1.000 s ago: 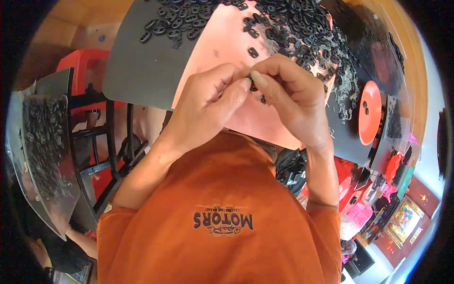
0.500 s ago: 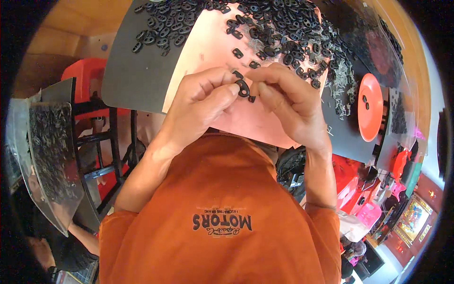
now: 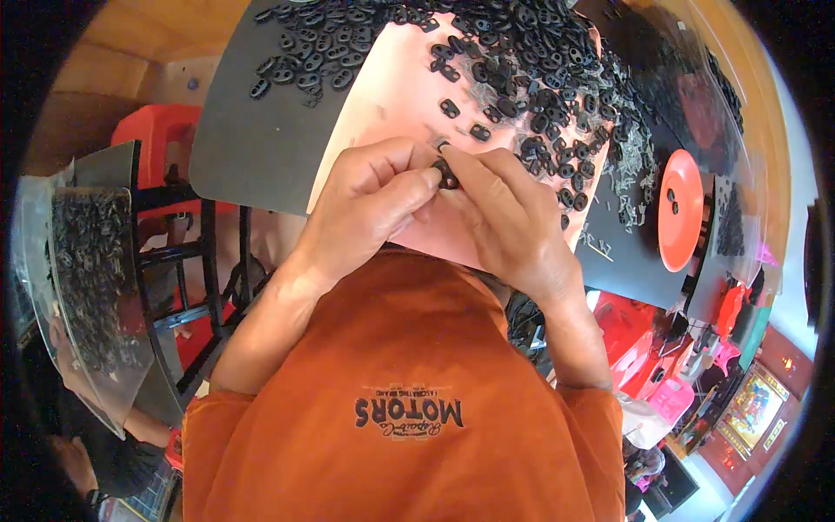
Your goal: The person sits on the floor and assembles small black plastic components by hand. They pick up individual pieces from a pile on a pink mat, fit them together, and place the assembled units into a red plate.
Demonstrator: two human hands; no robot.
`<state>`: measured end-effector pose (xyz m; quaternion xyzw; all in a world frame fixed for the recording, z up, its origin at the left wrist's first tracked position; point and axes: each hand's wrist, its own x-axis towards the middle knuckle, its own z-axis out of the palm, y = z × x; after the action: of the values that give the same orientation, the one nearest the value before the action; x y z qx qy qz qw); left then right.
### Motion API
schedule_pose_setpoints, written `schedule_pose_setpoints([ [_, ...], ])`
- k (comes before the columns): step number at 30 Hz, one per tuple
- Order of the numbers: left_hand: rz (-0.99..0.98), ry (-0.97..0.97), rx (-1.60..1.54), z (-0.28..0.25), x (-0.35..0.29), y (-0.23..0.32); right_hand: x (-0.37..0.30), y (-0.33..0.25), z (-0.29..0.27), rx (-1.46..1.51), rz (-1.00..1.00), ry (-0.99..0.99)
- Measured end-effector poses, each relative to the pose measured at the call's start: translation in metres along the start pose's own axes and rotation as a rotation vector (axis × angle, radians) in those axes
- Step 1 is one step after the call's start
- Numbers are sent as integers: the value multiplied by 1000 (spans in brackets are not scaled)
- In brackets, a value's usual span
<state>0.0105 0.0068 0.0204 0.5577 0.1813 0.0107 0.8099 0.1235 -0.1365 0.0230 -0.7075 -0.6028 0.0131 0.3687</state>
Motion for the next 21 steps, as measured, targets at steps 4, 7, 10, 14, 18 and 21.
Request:
schedule_pose_setpoints([
  [4, 21, 12, 30, -6, 1, 3, 3, -1, 2, -47, -37, 22],
  [7, 105, 61, 96, -7, 3, 5, 6, 4, -2, -48, -69, 5],
  [10, 138, 83, 108, -15, 4, 9, 17, 21, -12, -68, -17, -18],
  [14, 137, 81, 106, -18, 5, 13, 33, 7, -20, 126, 125, -16],
  [18, 141, 77, 168, -19, 7, 15, 43, -1, -6, 211, 116, -68],
  [21, 204, 124, 248, -16, 16, 19, 55, 3, -3, 196, 200, -88],
])
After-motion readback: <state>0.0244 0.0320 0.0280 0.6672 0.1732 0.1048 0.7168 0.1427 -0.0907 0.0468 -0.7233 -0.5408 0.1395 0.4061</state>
